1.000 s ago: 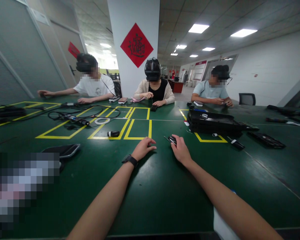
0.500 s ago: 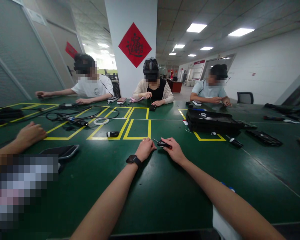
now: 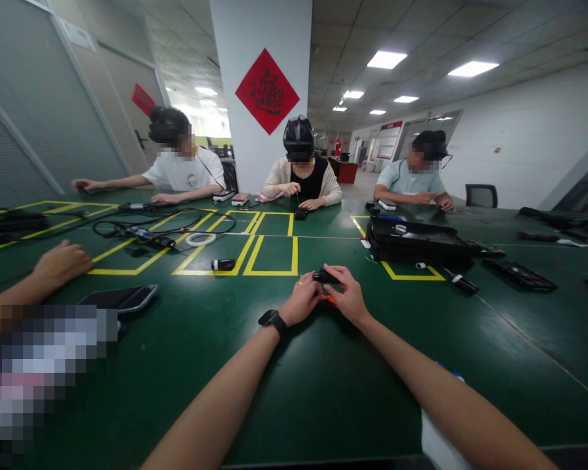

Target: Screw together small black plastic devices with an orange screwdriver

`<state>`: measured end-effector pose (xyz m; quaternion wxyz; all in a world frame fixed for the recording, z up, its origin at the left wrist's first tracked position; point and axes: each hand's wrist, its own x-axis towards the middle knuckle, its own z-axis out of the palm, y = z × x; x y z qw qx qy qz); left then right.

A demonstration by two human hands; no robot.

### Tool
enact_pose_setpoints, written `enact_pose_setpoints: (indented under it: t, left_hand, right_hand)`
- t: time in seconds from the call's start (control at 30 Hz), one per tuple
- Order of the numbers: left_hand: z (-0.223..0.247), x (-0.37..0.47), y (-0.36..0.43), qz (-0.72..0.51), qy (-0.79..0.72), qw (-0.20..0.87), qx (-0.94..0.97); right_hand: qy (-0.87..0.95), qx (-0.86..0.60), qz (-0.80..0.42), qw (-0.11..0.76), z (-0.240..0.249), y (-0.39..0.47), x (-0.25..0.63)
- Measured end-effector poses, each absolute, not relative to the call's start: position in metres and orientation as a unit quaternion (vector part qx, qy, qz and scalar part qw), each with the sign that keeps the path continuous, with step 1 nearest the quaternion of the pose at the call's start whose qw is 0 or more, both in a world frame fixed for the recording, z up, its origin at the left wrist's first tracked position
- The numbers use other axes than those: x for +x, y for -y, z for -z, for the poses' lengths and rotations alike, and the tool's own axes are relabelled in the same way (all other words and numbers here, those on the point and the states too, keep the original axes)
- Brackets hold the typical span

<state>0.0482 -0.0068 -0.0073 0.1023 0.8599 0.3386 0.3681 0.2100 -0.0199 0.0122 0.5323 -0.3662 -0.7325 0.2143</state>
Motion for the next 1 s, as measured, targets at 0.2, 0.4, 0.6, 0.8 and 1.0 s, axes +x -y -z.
enact_pose_setpoints:
  t: [0.2, 0.4, 0.6, 0.8, 1.0]
  left_hand:
    - [0.001, 0.054, 0.017, -0.322, -0.326, 0.177, 0.871]
    - [-0.001, 0.052, 0.019, -0.335, -0.347, 0.226, 0.846]
    - [-0.001, 0.053, 0.022, -0.356, -0.376, 0.229, 0.824]
    - [-0.005, 0.052, 0.025, -0.357, -0.398, 0.219, 0.816]
    - [-0.006, 0.052, 0.025, -0.359, -0.410, 0.221, 0.809]
  right_hand:
    - [0.690, -0.476, -0.257, 0.480, -0.039, -0.019, 0.265]
    - [0.655, -0.614, -0.229, 0.377, -0.022, 0.009, 0.349]
    - [0.626, -0.672, -0.190, 0.347, -0.017, 0.021, 0.378]
    - [0.639, -0.662, -0.143, 0.364, -0.014, 0.006, 0.391]
    - [0.741, -0.580, -0.110, 0.320, -0.016, 0.011, 0.382]
